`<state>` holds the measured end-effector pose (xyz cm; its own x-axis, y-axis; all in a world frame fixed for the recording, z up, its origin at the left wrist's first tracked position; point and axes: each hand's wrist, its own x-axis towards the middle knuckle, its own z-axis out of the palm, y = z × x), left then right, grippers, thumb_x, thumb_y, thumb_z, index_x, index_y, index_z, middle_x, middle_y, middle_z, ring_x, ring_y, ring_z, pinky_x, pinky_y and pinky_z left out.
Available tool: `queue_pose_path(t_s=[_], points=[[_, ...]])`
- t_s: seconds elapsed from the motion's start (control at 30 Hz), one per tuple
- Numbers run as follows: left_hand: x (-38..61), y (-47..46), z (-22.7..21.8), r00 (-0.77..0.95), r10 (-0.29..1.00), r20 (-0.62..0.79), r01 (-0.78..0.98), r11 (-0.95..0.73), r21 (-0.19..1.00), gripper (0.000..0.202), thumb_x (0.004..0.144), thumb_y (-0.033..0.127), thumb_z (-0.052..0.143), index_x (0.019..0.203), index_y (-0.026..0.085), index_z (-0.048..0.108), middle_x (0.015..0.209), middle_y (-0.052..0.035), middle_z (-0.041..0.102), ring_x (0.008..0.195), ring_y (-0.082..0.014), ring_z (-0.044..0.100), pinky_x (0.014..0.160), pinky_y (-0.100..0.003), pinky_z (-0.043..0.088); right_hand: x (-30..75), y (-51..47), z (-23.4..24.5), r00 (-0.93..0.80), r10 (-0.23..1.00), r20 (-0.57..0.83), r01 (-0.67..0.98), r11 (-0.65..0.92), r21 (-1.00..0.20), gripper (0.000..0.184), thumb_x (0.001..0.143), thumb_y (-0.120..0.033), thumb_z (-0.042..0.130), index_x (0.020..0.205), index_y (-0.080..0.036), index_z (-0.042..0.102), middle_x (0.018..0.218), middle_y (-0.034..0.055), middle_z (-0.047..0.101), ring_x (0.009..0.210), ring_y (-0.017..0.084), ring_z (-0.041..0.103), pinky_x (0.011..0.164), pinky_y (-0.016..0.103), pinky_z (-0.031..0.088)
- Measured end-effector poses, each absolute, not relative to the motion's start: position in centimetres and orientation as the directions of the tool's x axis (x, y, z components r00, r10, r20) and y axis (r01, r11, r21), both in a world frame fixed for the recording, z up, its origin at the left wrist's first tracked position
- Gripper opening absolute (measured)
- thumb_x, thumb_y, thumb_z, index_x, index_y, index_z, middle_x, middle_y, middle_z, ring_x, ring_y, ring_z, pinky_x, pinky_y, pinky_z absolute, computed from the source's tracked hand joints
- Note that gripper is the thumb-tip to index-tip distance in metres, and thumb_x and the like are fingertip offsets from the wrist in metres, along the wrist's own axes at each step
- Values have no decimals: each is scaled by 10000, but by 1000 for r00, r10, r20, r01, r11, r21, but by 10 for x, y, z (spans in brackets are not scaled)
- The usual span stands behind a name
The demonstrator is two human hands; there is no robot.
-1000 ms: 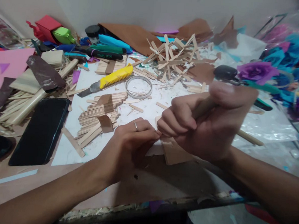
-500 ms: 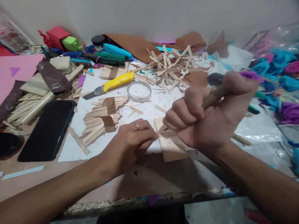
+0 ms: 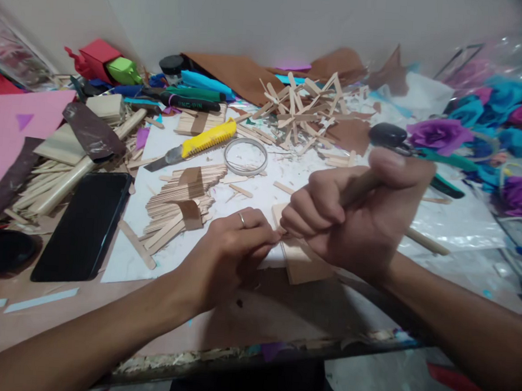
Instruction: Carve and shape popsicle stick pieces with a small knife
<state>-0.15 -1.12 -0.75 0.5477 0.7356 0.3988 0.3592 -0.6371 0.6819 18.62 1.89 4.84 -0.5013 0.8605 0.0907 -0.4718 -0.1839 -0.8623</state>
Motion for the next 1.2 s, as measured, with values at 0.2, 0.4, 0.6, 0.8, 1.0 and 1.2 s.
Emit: queue_pose_path(t_s=[0.2, 0.4, 0.6, 0.8, 1.0, 1.2], points=[[-1, -10, -6, 547, 731, 408, 354, -644, 678, 166, 982, 84, 619, 916, 163, 750, 859, -51, 697, 739, -136, 631, 638, -271, 472, 189, 21, 47, -523, 847, 96, -460, -185, -868, 629, 888, -568, 664, 449, -235, 361, 391, -63, 264, 391, 101, 209, 442, 303, 231], [0, -11, -5, 546, 739, 394, 335, -624, 706, 172, 969, 88, 623, 964, 188, 763, 895, -60, 711, 761, -149, 650, 646, -270, 494, 186, 19, 44, -524, 843, 124, -474, -167, -864, 624, 925, -553, 636, 469, -232, 356, 409, -66, 262, 403, 92, 219, 454, 293, 231], [1, -11, -5, 552, 742, 380, 364, -625, 691, 175, 969, 92, 619, 930, 185, 762, 912, -54, 720, 779, -147, 671, 675, -261, 513, 180, 13, 41, -476, 862, 177, -514, -109, -851, 642, 930, -581, 626, 476, -227, 342, 406, -66, 252, 398, 84, 211, 445, 288, 208], [-1, -10, -9, 551, 725, 414, 387, -661, 642, 162, 949, 65, 632, 911, 168, 751, 943, -55, 729, 791, -137, 673, 679, -252, 506, 190, 21, 61, -392, 909, 144, -488, -73, -870, 705, 965, -612, 575, 444, -206, 328, 404, -52, 245, 369, 77, 185, 391, 272, 181], [1, -15, -6, 553, 732, 398, 410, -655, 635, 206, 965, 47, 587, 903, 163, 746, 948, -53, 718, 813, -136, 660, 699, -249, 508, 177, 24, 60, -289, 956, 54, -516, -107, -850, 739, 912, -719, 575, 470, -204, 284, 407, -65, 187, 340, 56, 102, 342, 258, 55], [3, -19, -5, 568, 753, 332, 421, -613, 668, 212, 925, 12, 594, 931, 165, 740, 954, -43, 704, 817, -135, 645, 699, -246, 502, 170, 28, 45, -301, 954, 11, -439, -128, -889, 754, 859, -817, 592, 490, -219, 317, 410, -72, 221, 322, 65, 149, 315, 257, 89]])
